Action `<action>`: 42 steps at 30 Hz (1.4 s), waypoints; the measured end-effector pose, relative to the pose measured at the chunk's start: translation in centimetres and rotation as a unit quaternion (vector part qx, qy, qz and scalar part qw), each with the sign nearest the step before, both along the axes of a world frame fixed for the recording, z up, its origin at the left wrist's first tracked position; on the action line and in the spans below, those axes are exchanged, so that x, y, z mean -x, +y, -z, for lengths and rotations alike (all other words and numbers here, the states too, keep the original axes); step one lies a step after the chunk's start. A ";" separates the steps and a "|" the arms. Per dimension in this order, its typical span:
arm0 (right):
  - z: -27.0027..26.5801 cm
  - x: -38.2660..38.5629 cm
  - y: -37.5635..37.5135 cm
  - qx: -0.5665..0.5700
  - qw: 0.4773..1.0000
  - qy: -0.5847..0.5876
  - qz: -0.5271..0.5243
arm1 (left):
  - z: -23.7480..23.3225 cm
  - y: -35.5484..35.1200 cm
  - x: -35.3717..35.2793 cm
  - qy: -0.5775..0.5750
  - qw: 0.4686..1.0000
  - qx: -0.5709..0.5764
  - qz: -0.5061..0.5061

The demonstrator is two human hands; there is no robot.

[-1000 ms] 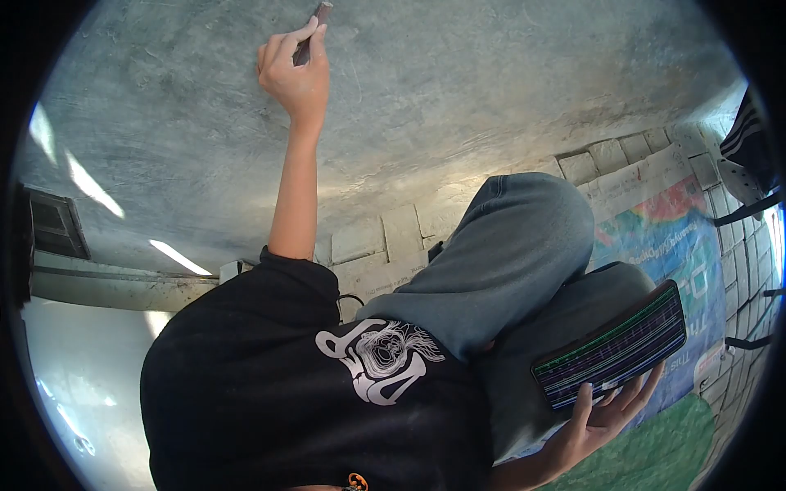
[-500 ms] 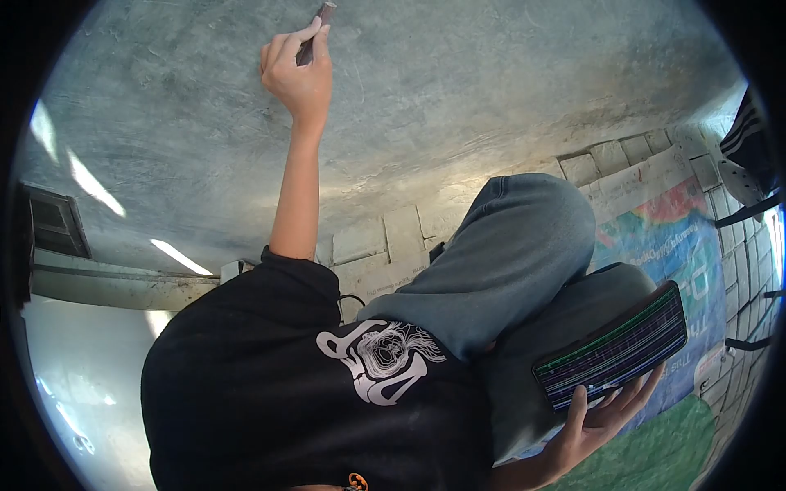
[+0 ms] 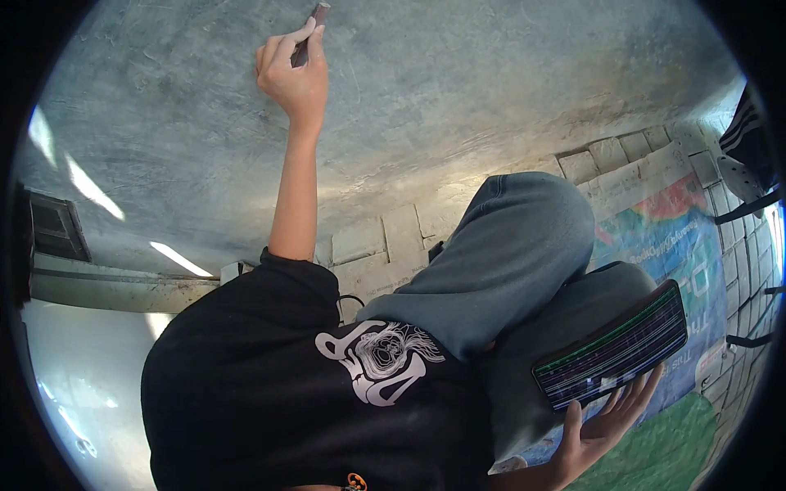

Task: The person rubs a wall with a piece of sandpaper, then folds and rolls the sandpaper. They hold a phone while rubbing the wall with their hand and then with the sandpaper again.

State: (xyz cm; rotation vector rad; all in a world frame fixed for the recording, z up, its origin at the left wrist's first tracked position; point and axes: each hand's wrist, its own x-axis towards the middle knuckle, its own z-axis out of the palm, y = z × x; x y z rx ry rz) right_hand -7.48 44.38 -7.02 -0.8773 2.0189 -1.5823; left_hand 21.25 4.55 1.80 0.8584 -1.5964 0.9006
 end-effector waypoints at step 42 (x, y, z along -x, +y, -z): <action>0.3 -1.8 -2.5 -0.034 0.991 0.048 0.124 | 0.1 -0.1 0.0 0.013 1.000 0.001 0.015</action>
